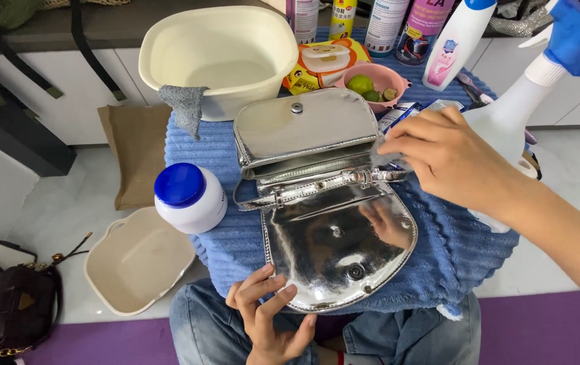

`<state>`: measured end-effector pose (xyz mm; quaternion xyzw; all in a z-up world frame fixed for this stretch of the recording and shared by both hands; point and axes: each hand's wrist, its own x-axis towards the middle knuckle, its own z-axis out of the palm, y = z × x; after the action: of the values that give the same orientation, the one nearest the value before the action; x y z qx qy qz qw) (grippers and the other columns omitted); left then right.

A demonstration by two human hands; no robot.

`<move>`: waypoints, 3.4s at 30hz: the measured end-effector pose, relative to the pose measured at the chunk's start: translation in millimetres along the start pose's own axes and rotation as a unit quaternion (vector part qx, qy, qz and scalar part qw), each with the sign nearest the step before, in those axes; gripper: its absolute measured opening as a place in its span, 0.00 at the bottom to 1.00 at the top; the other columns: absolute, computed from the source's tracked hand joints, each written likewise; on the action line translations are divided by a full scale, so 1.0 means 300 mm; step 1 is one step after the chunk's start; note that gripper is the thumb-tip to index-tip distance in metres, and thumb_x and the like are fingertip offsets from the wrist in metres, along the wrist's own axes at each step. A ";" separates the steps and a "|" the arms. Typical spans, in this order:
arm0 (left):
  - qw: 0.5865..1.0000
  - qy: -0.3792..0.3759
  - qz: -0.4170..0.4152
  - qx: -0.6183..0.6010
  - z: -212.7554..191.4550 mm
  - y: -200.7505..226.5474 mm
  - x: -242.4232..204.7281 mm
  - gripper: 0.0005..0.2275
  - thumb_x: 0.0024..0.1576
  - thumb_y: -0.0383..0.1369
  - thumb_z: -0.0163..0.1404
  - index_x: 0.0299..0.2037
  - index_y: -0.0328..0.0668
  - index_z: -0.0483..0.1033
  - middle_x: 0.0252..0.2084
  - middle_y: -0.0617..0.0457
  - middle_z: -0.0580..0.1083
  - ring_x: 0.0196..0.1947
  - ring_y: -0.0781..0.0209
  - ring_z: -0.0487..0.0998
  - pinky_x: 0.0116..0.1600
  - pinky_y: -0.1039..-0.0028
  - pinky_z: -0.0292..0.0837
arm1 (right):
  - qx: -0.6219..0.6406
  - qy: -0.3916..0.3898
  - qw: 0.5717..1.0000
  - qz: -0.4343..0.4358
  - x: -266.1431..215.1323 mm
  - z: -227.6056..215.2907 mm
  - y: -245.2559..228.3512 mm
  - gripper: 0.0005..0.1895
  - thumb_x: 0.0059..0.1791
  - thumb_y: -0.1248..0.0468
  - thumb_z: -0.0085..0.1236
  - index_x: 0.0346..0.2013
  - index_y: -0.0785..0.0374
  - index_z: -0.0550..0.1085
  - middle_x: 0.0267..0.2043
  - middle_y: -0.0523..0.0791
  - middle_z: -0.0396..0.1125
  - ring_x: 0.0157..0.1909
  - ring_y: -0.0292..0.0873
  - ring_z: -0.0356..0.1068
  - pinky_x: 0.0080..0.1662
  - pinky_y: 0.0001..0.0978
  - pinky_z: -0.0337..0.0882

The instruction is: A person is cleaning a silver metallic purse by wiping it thoroughly with a small cloth.

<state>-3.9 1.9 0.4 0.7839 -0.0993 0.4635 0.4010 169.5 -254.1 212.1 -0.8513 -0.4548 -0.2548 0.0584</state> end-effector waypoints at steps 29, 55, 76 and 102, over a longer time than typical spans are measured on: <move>1.000 -0.012 -0.007 0.017 -0.007 0.021 0.010 0.18 0.47 0.44 0.55 0.43 0.46 0.75 0.50 0.50 0.70 0.59 0.47 0.73 0.65 0.53 0.56 | 0.043 0.033 0.989 -0.135 -0.076 0.089 -0.168 0.11 0.41 0.74 0.58 0.39 0.71 0.74 0.48 0.49 0.70 0.48 0.46 0.68 0.51 0.32 0.70; 1.000 0.008 -0.004 -0.004 -0.004 0.036 0.034 0.17 0.47 0.43 0.55 0.43 0.47 0.74 0.48 0.53 0.72 0.58 0.49 0.74 0.65 0.58 0.56 | 0.173 -0.031 0.977 0.118 -0.229 0.093 -0.304 0.20 0.41 0.78 0.53 0.43 0.58 0.78 0.44 0.42 0.70 0.32 0.32 0.68 0.28 0.12 0.71; 1.000 0.008 -0.014 -0.014 -0.034 0.085 0.068 0.11 0.52 0.37 0.50 0.43 0.44 0.75 0.49 0.52 0.73 0.60 0.50 0.74 0.66 0.60 0.53 | 0.253 -0.039 0.964 0.071 0.004 0.094 -0.365 0.15 0.44 0.76 0.54 0.43 0.63 0.78 0.42 0.42 0.67 0.43 0.39 0.67 0.46 0.28 0.74; 0.996 -0.043 -0.062 0.043 -0.068 0.071 0.134 0.39 0.52 0.60 0.46 0.64 0.34 0.61 0.64 0.47 0.68 0.69 0.45 0.62 0.74 0.53 0.42 | 0.392 -0.238 0.888 0.019 0.149 0.019 -0.378 0.13 0.36 0.72 0.51 0.30 0.59 0.81 0.36 0.39 0.74 0.36 0.40 0.74 0.43 0.31 0.75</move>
<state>-6.2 11.2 49.2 0.8243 -0.0481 0.4073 0.3902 100.7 -153.2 213.8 -0.8027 -0.5014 0.1556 0.2829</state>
